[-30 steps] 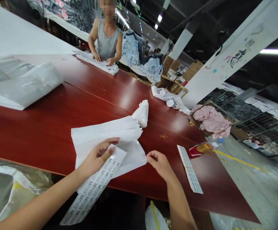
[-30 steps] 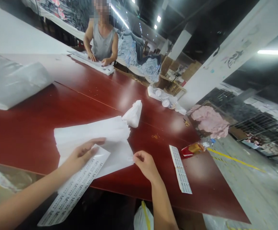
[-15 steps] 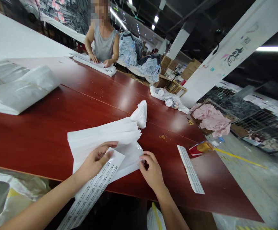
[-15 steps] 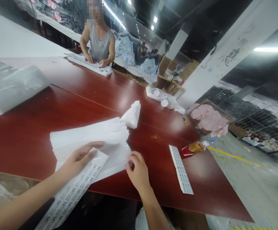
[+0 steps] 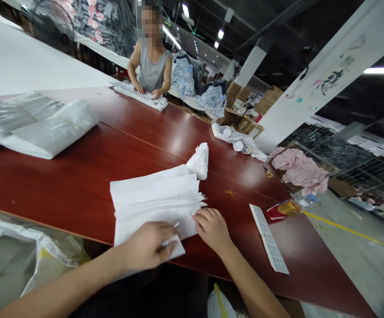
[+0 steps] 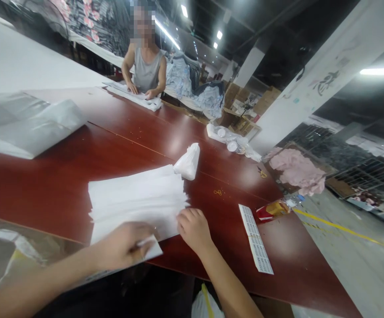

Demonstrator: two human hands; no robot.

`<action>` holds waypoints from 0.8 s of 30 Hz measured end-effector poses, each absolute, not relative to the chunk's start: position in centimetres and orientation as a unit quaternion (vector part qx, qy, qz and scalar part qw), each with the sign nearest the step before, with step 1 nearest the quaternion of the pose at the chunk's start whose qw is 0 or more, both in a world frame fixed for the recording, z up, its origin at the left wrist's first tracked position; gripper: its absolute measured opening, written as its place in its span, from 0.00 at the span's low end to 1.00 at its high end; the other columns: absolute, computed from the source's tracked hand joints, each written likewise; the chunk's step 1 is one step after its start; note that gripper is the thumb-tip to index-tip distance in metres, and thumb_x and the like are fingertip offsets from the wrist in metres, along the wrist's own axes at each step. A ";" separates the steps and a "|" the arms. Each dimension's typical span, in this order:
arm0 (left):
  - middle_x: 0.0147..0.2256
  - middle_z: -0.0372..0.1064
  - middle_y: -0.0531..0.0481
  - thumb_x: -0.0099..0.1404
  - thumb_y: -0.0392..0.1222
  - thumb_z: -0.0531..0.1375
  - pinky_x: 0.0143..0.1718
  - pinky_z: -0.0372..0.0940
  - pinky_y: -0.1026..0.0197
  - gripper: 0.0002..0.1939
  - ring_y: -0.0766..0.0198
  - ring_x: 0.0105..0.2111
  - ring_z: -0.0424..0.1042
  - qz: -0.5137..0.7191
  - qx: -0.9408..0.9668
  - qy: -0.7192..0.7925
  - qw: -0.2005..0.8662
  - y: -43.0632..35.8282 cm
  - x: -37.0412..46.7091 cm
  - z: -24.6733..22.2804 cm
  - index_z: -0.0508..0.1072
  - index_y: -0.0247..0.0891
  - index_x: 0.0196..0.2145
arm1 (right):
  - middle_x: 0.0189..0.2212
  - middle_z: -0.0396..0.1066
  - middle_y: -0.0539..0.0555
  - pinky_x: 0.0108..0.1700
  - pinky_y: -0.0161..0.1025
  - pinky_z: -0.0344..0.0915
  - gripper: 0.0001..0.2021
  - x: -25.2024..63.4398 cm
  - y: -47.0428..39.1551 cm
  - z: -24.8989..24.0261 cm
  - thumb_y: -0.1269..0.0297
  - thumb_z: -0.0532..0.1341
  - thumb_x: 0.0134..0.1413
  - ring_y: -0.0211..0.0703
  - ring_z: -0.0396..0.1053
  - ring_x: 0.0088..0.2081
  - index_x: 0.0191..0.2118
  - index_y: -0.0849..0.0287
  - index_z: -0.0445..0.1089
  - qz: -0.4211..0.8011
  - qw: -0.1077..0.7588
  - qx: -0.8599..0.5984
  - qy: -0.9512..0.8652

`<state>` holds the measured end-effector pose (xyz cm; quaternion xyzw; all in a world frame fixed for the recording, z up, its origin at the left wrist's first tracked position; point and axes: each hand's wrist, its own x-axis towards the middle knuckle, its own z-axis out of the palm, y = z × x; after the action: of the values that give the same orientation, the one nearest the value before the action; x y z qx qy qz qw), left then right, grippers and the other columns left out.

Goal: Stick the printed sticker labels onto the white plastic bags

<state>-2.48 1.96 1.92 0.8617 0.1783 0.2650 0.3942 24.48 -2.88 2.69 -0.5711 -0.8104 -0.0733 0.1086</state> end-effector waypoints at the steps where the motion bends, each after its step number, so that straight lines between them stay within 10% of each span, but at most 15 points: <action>1: 0.45 0.78 0.43 0.71 0.39 0.55 0.49 0.70 0.53 0.10 0.52 0.44 0.77 0.250 0.891 0.148 0.349 0.9 -2.5 1.7 0.76 0.38 0.43 | 0.44 0.77 0.56 0.51 0.48 0.63 0.13 23.9 -2.2 3.0 0.73 0.56 0.64 0.50 0.70 0.46 0.46 0.55 0.76 -0.081 0.090 -0.559 -0.820; 7: 0.60 0.70 0.34 0.66 0.33 0.57 0.66 0.58 0.42 0.11 0.44 0.61 0.69 0.261 0.922 0.165 0.233 -3.2 -1.9 -1.1 0.76 0.33 0.44 | 0.53 0.74 0.56 0.54 0.47 0.61 0.18 15.0 1.7 4.0 0.63 0.63 0.62 0.51 0.68 0.53 0.57 0.54 0.71 -0.037 0.079 -0.414 -0.906; 13: 0.56 0.74 0.41 0.69 0.36 0.57 0.66 0.59 0.48 0.11 0.50 0.61 0.68 0.284 0.914 0.057 0.282 -1.1 -2.9 0.9 0.75 0.38 0.47 | 0.33 0.79 0.47 0.41 0.38 0.65 0.07 10.6 8.2 7.8 0.63 0.63 0.63 0.42 0.73 0.35 0.35 0.54 0.79 0.120 0.156 -0.473 -0.859; 17: 0.44 0.77 0.43 0.74 0.49 0.55 0.47 0.70 0.55 0.14 0.54 0.44 0.76 0.305 0.821 0.217 0.432 3.9 -3.3 2.3 0.76 0.38 0.39 | 0.41 0.79 0.52 0.47 0.40 0.67 0.12 15.1 7.4 11.9 0.62 0.55 0.69 0.44 0.74 0.42 0.45 0.54 0.77 0.068 0.306 -0.582 -0.750; 20: 0.25 0.67 0.53 0.71 0.63 0.55 0.25 0.60 0.64 0.26 0.66 0.23 0.65 0.281 0.656 0.303 0.632 6.8 -2.7 1.9 0.70 0.37 0.29 | 0.41 0.78 0.54 0.49 0.40 0.70 0.12 17.3 2.6 11.1 0.67 0.54 0.68 0.45 0.75 0.44 0.47 0.54 0.75 0.017 0.417 -0.555 -0.719; 24: 0.21 0.60 0.57 0.65 0.66 0.61 0.22 0.52 0.65 0.27 0.70 0.20 0.56 0.301 0.542 0.309 0.721 7.5 -1.7 1.1 0.69 0.36 0.27 | 0.61 0.68 0.57 0.61 0.50 0.66 0.26 17.1 -1.7 6.0 0.77 0.57 0.55 0.53 0.66 0.61 0.59 0.52 0.70 -0.005 0.302 -0.522 -0.798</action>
<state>-1.69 7.48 1.14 0.5417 0.3093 0.3013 0.7212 17.11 -1.66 5.96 -0.5218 -0.7980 -0.0051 0.3016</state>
